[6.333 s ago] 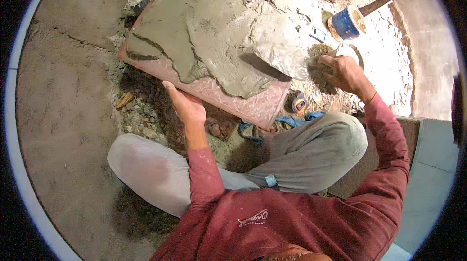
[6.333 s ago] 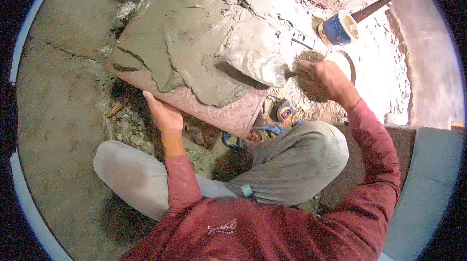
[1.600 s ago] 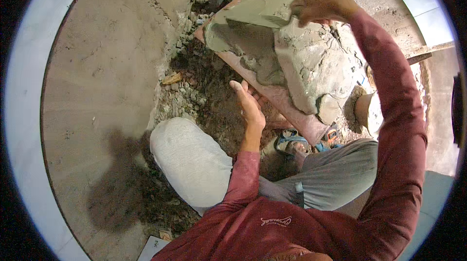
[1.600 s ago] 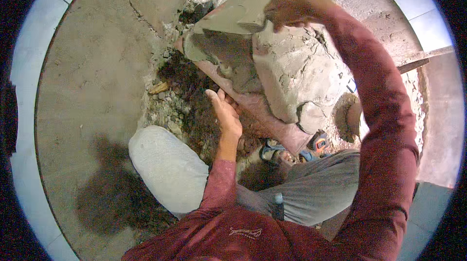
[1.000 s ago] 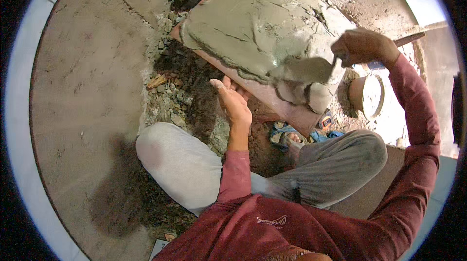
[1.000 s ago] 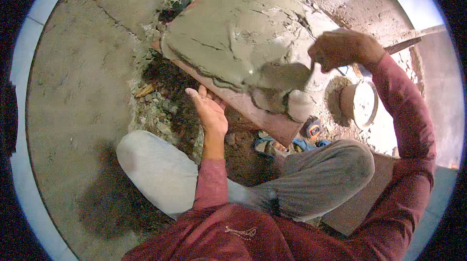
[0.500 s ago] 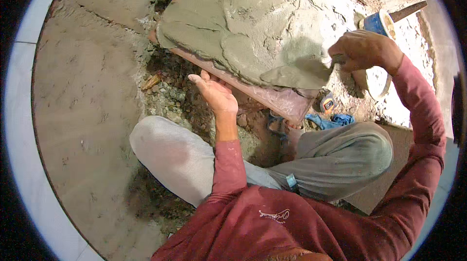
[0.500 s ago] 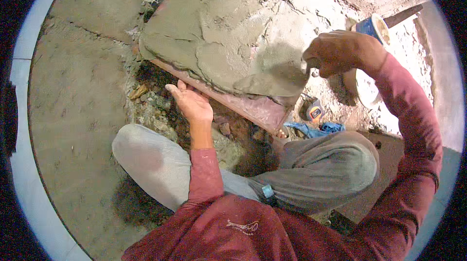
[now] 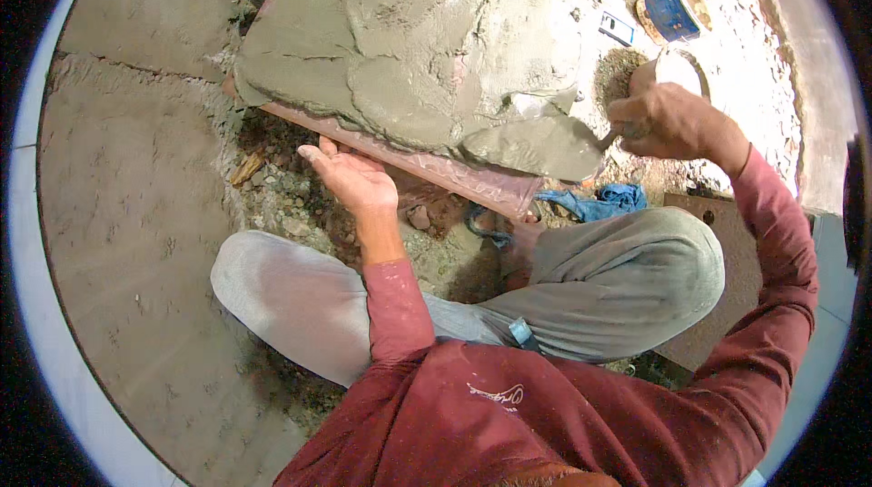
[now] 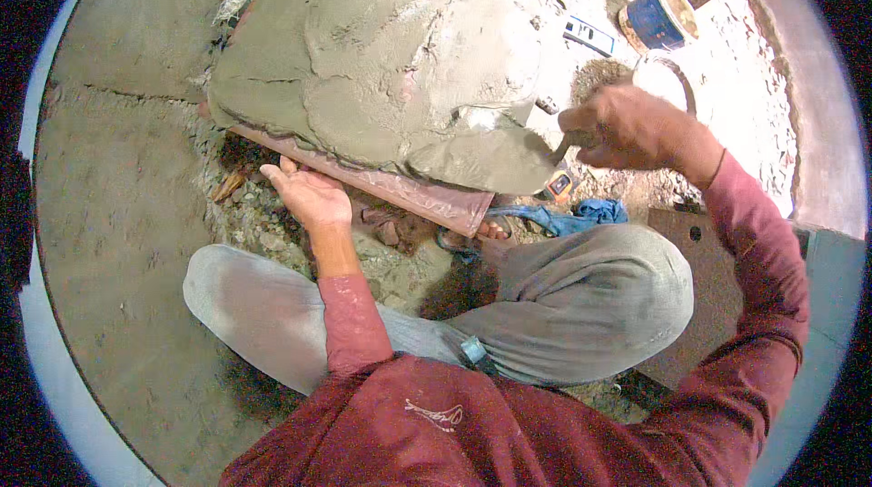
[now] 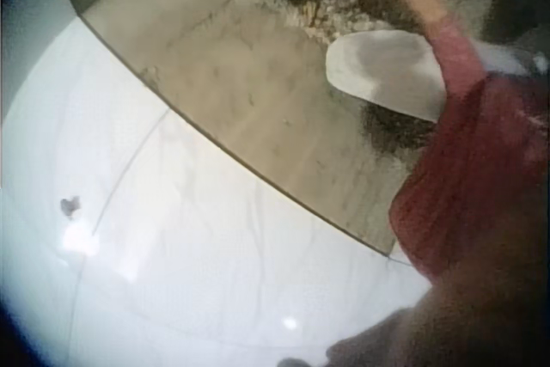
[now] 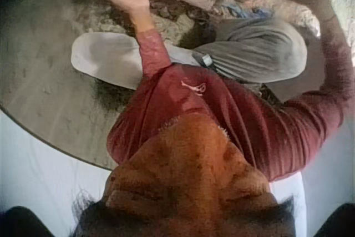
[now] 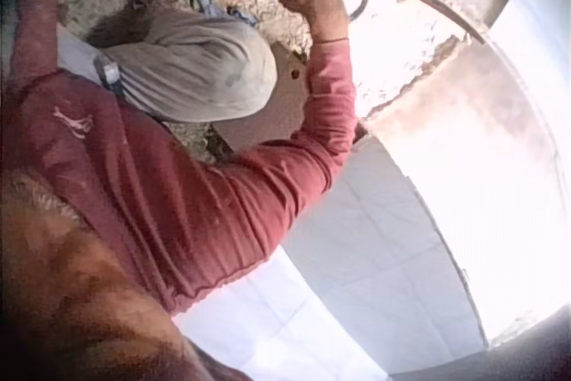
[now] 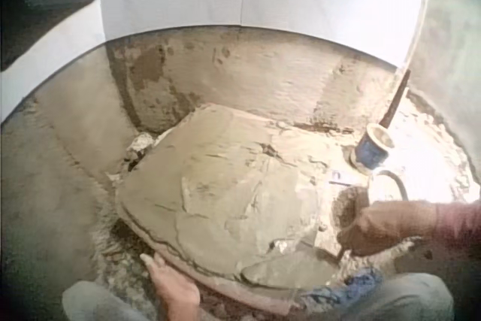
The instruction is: The person applies cement to the back of a tile using a trowel, spreading it evenly across the surface while holding the tile with one hand.
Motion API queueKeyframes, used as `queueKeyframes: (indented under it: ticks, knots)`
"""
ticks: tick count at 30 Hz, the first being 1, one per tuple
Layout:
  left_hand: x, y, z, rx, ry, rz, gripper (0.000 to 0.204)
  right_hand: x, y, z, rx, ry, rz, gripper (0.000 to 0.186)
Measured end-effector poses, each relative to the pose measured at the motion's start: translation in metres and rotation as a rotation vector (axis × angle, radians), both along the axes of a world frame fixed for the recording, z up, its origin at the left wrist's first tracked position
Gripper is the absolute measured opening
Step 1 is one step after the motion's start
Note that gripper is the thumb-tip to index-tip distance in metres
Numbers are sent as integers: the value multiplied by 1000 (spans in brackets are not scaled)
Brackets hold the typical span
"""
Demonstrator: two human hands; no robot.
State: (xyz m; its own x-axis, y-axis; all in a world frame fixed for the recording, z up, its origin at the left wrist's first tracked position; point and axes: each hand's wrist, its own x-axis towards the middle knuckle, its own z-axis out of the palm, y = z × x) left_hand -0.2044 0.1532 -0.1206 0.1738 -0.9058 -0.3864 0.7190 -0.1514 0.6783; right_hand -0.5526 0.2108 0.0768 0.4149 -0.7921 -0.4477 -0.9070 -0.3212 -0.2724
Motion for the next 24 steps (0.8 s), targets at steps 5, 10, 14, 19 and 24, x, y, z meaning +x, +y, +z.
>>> queueKeyframes:
  ticks: [5,10,14,19,24]
  knots:
    - [3,1,-4,16,1,-24,87,6,55,-55,-101,-13,-56,13]
    - [4,4,2,3,-10,-44,90,-16,96,-86,-335,88,-38,12]
    - [4,5,-2,-14,-6,-43,90,-66,96,-44,-407,330,-83,6]
    - [3,6,-4,9,-29,-34,91,-27,88,-1,-450,243,-40,22]
    - [7,10,0,19,-15,-49,92,-6,64,-4,-598,342,159,21]
